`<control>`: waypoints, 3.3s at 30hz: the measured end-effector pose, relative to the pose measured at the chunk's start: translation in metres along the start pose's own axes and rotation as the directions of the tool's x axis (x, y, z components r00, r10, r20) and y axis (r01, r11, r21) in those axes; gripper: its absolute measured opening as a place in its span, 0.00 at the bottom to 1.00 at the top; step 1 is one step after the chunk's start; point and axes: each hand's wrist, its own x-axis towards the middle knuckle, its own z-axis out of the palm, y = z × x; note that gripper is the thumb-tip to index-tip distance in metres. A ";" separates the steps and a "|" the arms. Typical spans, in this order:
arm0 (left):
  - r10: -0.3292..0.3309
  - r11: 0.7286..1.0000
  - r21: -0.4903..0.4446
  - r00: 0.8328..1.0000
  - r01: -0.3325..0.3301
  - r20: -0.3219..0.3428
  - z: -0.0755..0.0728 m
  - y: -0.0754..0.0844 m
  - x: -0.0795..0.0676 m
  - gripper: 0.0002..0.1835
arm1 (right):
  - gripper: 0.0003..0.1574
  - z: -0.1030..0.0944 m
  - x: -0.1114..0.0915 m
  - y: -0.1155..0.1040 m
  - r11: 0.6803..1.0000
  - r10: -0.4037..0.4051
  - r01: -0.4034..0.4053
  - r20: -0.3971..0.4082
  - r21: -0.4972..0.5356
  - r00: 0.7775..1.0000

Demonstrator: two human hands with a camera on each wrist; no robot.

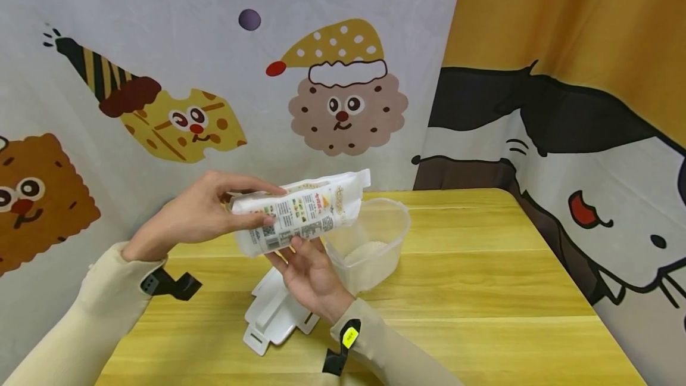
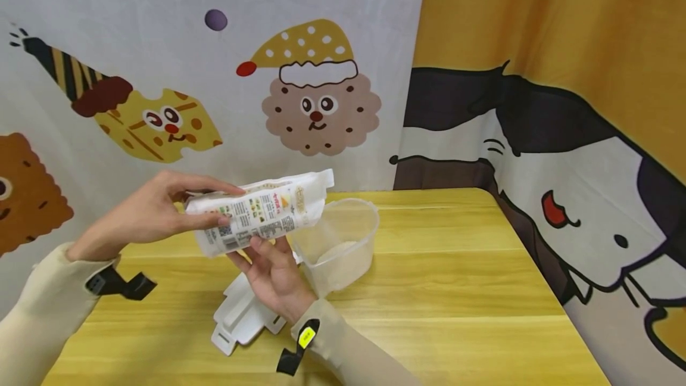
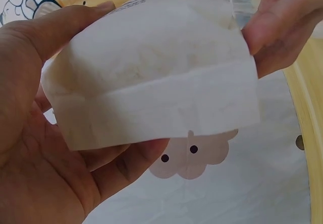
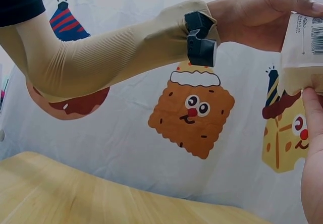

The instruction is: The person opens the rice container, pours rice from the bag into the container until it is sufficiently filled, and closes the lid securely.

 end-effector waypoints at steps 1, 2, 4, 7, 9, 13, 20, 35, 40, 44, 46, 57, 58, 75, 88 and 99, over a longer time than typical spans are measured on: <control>-0.005 1.000 -0.004 1.000 0.005 -0.001 0.000 0.000 -0.001 0.20 | 0.34 0.000 0.000 0.000 1.000 0.001 -0.001 -0.003 0.001 1.000; -0.010 1.000 -0.008 1.000 0.010 -0.001 0.000 -0.001 -0.001 0.20 | 0.34 0.000 0.000 0.000 1.000 0.003 -0.003 -0.004 0.002 1.000; -0.018 1.000 -0.017 1.000 0.018 0.004 -0.001 -0.001 -0.003 0.21 | 0.34 0.001 0.000 0.000 1.000 0.004 -0.003 -0.006 0.003 1.000; -0.031 0.999 -0.032 0.999 0.031 0.010 -0.002 -0.002 -0.007 0.23 | 0.34 0.001 0.000 0.000 1.000 0.001 -0.001 -0.007 0.006 1.000; -0.031 0.998 -0.047 0.999 0.032 0.015 -0.002 -0.003 -0.010 0.25 | 0.34 0.001 -0.001 -0.001 1.000 -0.003 0.003 -0.006 0.009 1.000; -0.002 0.999 -0.038 1.000 0.002 -0.005 -0.003 -0.004 -0.014 0.28 | 0.34 0.002 -0.001 -0.002 1.000 -0.010 0.010 -0.001 0.017 1.000; 0.079 0.997 0.032 0.994 -0.077 -0.072 -0.003 -0.004 -0.015 0.27 | 0.33 0.003 0.002 -0.002 1.000 -0.013 0.013 0.022 0.020 1.000; 0.087 0.996 0.031 0.993 -0.085 -0.078 -0.003 -0.001 -0.013 0.25 | 0.32 0.002 -0.001 -0.001 0.999 0.001 -0.002 0.039 0.034 0.999; 0.112 0.993 0.034 0.990 -0.109 -0.085 -0.003 -0.002 -0.012 0.25 | 0.32 0.003 -0.001 -0.001 0.999 0.003 -0.004 0.037 0.038 0.999; 0.114 0.993 0.036 0.990 -0.111 -0.088 -0.003 -0.001 -0.012 0.25 | 0.32 0.003 -0.001 -0.001 0.999 0.005 -0.007 0.040 0.041 0.999; 0.108 0.994 0.038 0.990 -0.105 -0.090 -0.003 0.000 -0.012 0.24 | 0.32 0.004 -0.001 -0.001 0.999 0.008 -0.010 0.042 0.044 0.999; 0.106 0.994 0.040 0.990 -0.102 -0.094 -0.003 0.002 -0.011 0.24 | 0.34 0.005 -0.001 -0.003 0.998 0.014 -0.016 0.043 0.056 0.999; 0.106 0.994 0.040 0.990 -0.103 -0.093 -0.003 0.002 -0.011 0.24 | 0.33 0.005 0.000 -0.003 0.998 0.014 -0.016 0.044 0.056 0.999; 0.092 0.995 0.044 0.991 -0.088 -0.095 -0.004 0.003 -0.011 0.23 | 0.33 0.006 0.000 -0.003 0.999 0.006 -0.008 0.054 0.044 0.999; 0.087 0.996 0.045 0.993 -0.083 -0.085 -0.006 0.006 -0.010 0.23 | 0.32 0.007 0.000 -0.003 0.998 0.004 -0.007 0.065 0.057 0.998; 0.087 0.996 0.028 0.993 -0.085 -0.084 -0.006 0.008 -0.009 0.23 | 0.31 0.008 -0.001 -0.004 0.999 0.007 -0.011 0.062 0.052 0.998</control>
